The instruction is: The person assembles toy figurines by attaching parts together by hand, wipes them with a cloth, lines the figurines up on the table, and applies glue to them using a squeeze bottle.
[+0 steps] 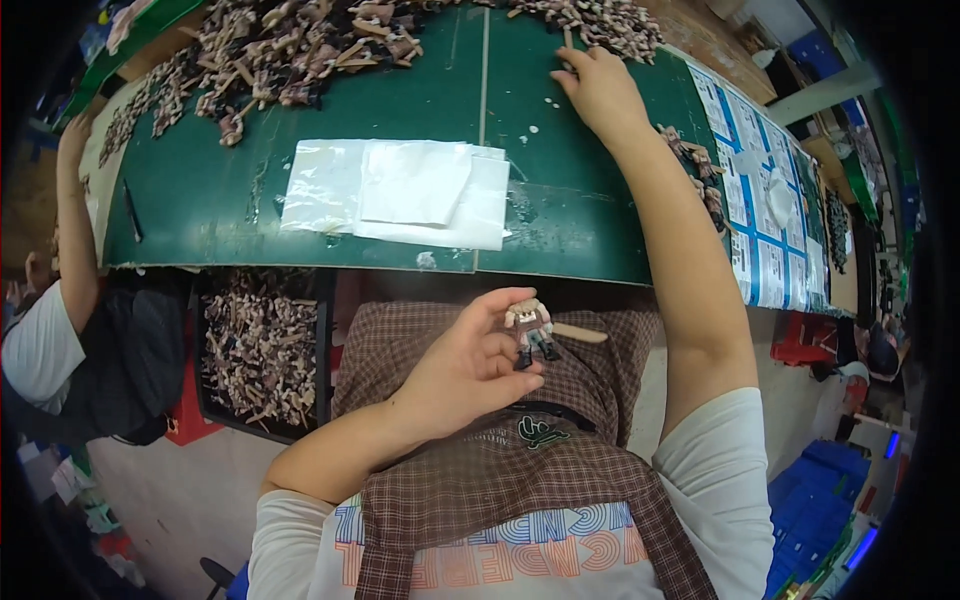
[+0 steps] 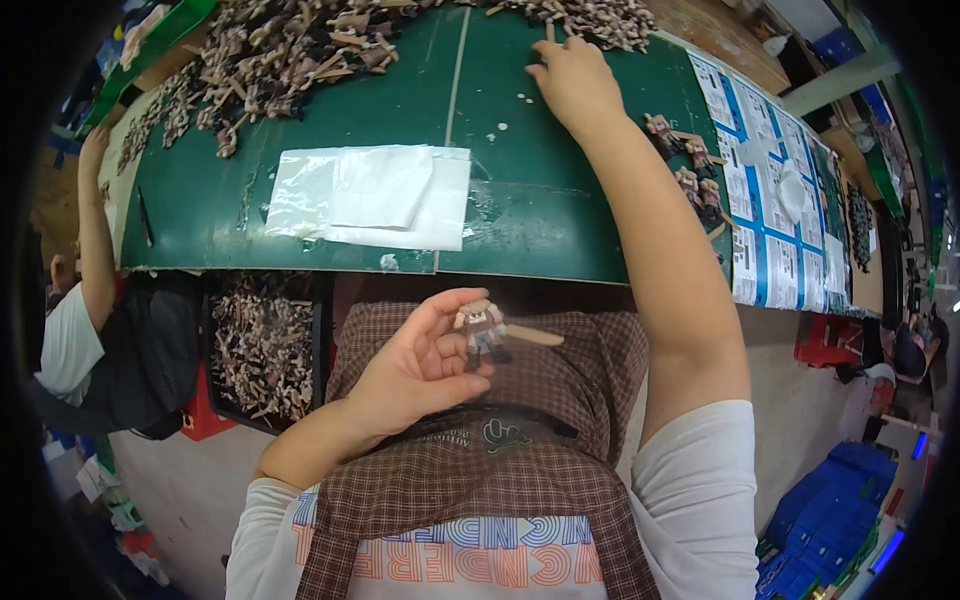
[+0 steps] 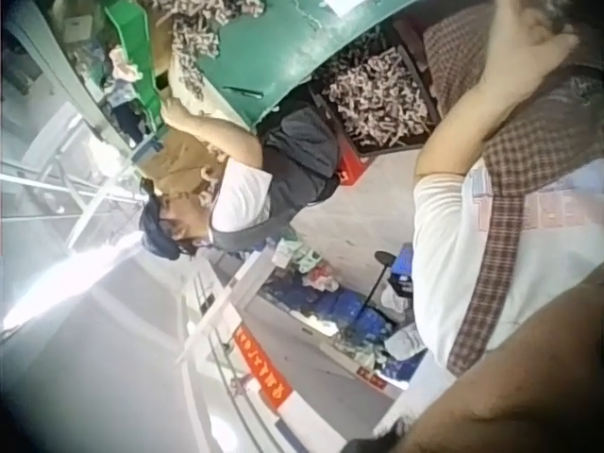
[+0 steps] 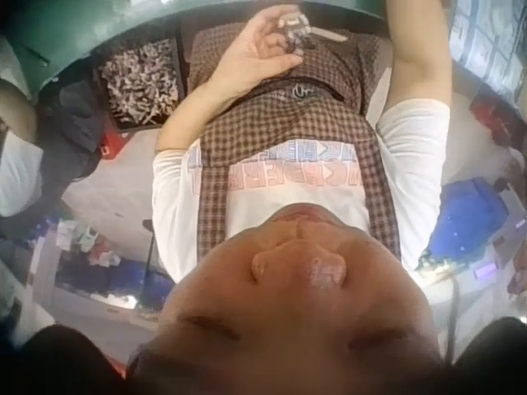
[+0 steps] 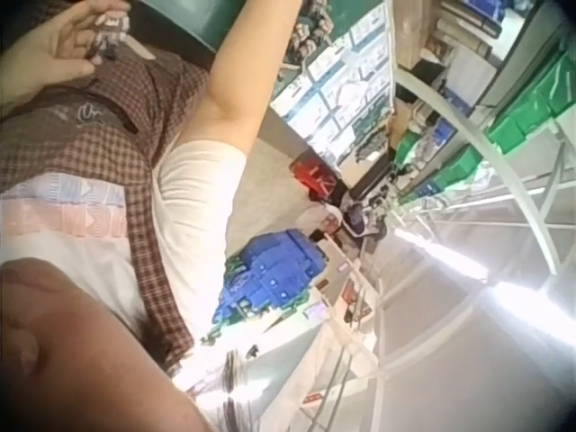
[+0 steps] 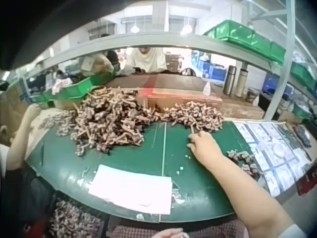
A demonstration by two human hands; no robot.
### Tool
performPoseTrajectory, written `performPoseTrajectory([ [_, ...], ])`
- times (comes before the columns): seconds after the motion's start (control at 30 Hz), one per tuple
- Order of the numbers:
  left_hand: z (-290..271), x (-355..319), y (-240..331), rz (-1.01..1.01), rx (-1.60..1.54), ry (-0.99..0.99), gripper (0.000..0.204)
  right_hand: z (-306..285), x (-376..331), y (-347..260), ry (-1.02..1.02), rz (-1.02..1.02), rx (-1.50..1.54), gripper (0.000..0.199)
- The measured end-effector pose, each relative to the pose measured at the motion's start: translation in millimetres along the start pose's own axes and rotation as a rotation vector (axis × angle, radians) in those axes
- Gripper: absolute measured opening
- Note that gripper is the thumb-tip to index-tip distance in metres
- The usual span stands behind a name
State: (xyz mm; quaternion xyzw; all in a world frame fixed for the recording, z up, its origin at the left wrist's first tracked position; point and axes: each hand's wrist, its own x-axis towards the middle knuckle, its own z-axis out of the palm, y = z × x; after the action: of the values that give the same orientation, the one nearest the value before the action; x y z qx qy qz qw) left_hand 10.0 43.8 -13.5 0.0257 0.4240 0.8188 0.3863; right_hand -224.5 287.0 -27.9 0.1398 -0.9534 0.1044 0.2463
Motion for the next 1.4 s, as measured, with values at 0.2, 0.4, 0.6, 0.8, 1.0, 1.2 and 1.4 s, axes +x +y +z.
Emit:
performPoseTrajectory([
  [0.2,-27.6,-19.2,-7.7,-0.014,0.069,-0.044,0.070,-22.5,-27.8,-29.6,-0.155,0.048,-0.183,0.025],
  [0.4,-49.1,-26.8,-12.6,0.096,0.122,-0.054,0.067,-56.6,-71.4,-48.4,-0.143,0.109,0.019,0.019],
  [0.6,-47.3,-16.9,-4.6,0.061,-0.081,-0.096,0.068,-63.4,-73.5,-84.5,-0.214,0.384,0.877,0.020],
  [0.8,-41.6,-24.8,-3.9,0.088,-0.109,-0.059,0.068,-50.0,-63.3,-137.3,-0.160,0.033,0.591,0.012],
  [1.0,-55.2,-36.4,-2.1,0.096,-0.052,-0.037,0.068,-34.6,-54.1,-147.7,-0.199,-0.105,0.473,0.012],
  [1.2,-61.1,-38.0,-3.2,0.207,-0.043,-0.074,0.066,-40.5,-48.8,-149.7,-0.295,-0.106,0.471,0.011],
  [1.4,-55.4,-31.3,5.2,0.204,-0.045,-0.037,0.069,-34.8,-50.1,-145.4,-0.200,-0.140,0.451,0.013],
])
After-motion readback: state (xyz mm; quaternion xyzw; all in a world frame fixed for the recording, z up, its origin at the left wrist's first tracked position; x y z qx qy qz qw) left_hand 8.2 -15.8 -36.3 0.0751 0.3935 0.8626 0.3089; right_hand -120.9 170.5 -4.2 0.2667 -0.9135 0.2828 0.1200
